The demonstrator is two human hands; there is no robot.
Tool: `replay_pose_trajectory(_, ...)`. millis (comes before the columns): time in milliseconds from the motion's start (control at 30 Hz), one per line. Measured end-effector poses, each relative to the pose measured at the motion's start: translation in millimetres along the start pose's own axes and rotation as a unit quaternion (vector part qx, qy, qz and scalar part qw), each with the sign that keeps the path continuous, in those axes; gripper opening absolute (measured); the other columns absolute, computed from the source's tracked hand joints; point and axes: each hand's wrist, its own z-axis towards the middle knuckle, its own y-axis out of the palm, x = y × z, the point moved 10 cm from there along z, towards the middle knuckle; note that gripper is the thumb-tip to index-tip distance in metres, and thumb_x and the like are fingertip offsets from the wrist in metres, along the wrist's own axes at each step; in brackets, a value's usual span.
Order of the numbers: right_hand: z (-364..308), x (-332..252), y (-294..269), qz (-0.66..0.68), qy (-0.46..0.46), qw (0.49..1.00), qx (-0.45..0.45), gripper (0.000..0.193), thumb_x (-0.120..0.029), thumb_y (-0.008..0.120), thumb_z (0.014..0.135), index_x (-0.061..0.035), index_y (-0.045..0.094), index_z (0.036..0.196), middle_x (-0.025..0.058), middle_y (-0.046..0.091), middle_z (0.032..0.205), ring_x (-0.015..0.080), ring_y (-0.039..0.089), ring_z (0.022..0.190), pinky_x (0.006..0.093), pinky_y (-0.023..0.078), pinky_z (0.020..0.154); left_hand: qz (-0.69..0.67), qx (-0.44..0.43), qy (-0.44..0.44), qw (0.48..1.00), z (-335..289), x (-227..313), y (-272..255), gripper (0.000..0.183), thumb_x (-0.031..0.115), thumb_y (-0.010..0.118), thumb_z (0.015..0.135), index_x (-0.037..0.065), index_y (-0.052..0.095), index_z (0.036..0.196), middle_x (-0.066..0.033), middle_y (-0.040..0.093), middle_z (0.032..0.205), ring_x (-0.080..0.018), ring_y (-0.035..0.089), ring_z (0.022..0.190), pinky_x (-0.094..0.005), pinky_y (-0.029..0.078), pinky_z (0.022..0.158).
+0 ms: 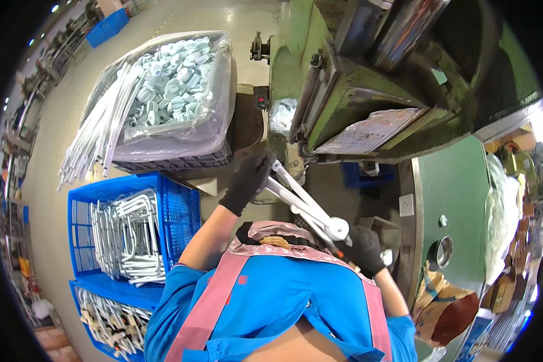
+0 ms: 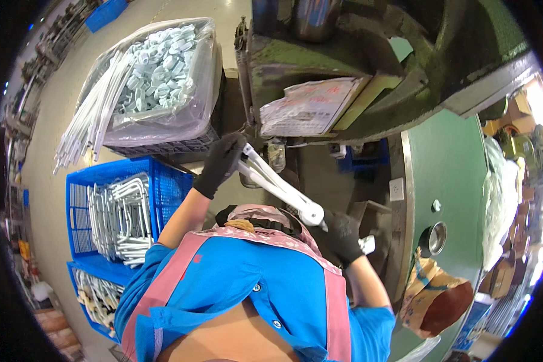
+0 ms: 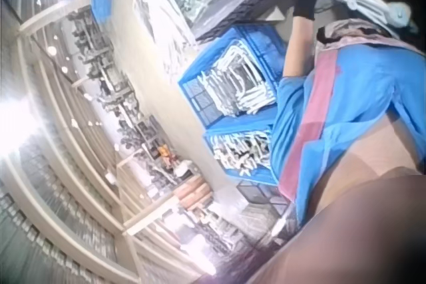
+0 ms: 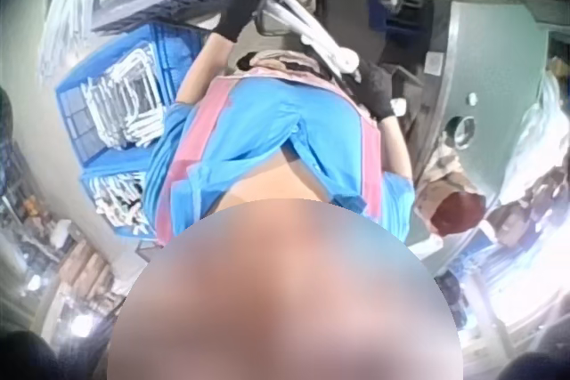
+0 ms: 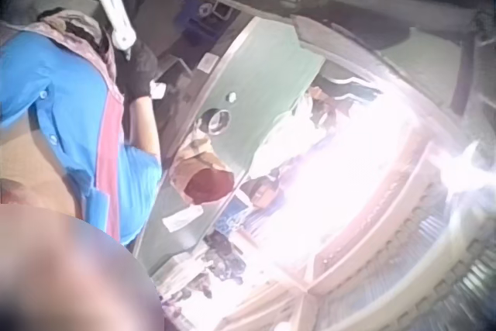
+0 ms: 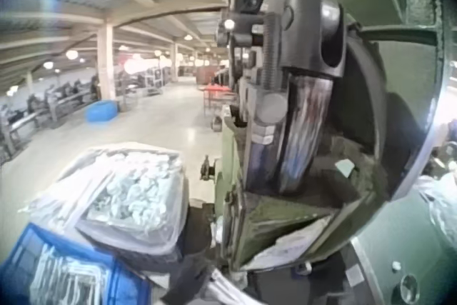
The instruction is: The person assembles white plastic hangers by inserting rods into a central hub and attaching small plastic caps. The assembled hangers are placed into a blue crate.
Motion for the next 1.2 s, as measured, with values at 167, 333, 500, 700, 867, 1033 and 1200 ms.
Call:
replay_pose_trajectory(167,-30.3,11.1,-23.5,0.115,0.067,0.991,0.017,0.043,-0.042,0.072,0.075,-0.0103,0.065,0.104,0.0136,0.068,0.082,0.0315,0.066,0.070,0.0402,0.051,0.060,0.066,-0.064,0.007,0.996,9.1,30.5,42.5,0.034,0.031,0.049,0.093,0.001,0.064,0.085,-0.0219,0.058,0.070,-0.0390,0.056,0.067,-0.0449,0.041,0.062)
replay_pose_trajectory(333,-36.6,25.6,-33.3,0.083,0.078,0.993,0.014,0.044,-0.041,0.072,0.075,-0.0092,0.065,0.105,0.0148,0.068,0.082,0.0312,0.067,0.070,0.0393,0.052,0.059,0.027,-0.055,0.005,0.998,11.1,35.5,59.3,0.034,0.031,0.050,0.091,0.002,0.065,0.081,-0.0197,0.059,0.067,-0.0368,0.057,0.064,-0.0449,0.042,0.062)
replay_pose_trajectory(500,-31.0,38.7,-24.0,0.021,0.048,0.998,0.017,0.037,-0.038,0.072,0.074,-0.0078,0.064,0.094,0.0145,0.066,0.075,0.0316,0.065,0.068,0.0408,0.051,0.058,-0.015,-0.061,-0.120,0.991,9.7,-1.6,66.9,0.039,0.035,0.051,0.090,0.002,0.067,0.078,-0.0178,0.060,0.062,-0.0315,0.062,0.061,-0.0427,0.045,0.060)
replay_pose_trajectory(700,-24.5,46.1,-22.0,0.067,0.057,0.995,-0.043,0.036,-0.039,0.069,0.076,-0.0087,0.065,0.096,0.0154,0.067,0.081,0.0322,0.066,0.071,0.0415,0.051,0.060,0.033,-0.098,-0.098,0.990,9.4,-23.4,80.4,0.038,0.037,0.055,0.088,0.002,0.066,0.078,-0.0153,0.061,0.061,-0.0267,0.061,0.056,-0.0388,0.046,0.058)
replay_pose_trajectory(867,-25.3,53.7,-0.1,0.090,0.009,0.992,-0.085,0.037,-0.039,0.065,0.081,-0.0119,0.064,0.107,0.0138,0.068,0.088,0.0309,0.067,0.077,0.0398,0.052,0.063,0.073,-0.109,0.040,0.991,7.0,-33.2,97.5,0.027,0.026,0.054,0.091,0.003,0.066,0.085,-0.0130,0.062,0.067,-0.0237,0.059,0.057,-0.0350,0.048,0.057)
replay_pose_trajectory(1033,-30.3,61.0,16.1,0.037,0.063,0.993,-0.098,0.038,-0.045,0.067,0.077,-0.0115,0.067,0.096,0.0140,0.068,0.084,0.0332,0.066,0.077,0.0413,0.051,0.064,0.303,-0.052,0.134,0.942,-13.7,-35.9,105.5,0.018,0.021,0.059,0.084,0.006,0.065,0.093,-0.0156,0.064,0.084,-0.0314,0.063,0.076,-0.0413,0.049,0.066)
replay_pose_trajectory(1200,-13.3,60.1,-9.9,0.072,0.117,0.990,-0.008,0.040,-0.035,0.079,0.066,-0.0130,0.070,0.099,0.0133,0.069,0.083,0.0311,0.067,0.078,0.0400,0.052,0.067,-0.010,0.041,-0.083,0.996,-33.7,-53.2,78.5,0.022,0.020,0.059,0.088,0.006,0.062,0.104,-0.0174,0.062,0.090,-0.0342,0.061,0.089,-0.0426,0.048,0.076)
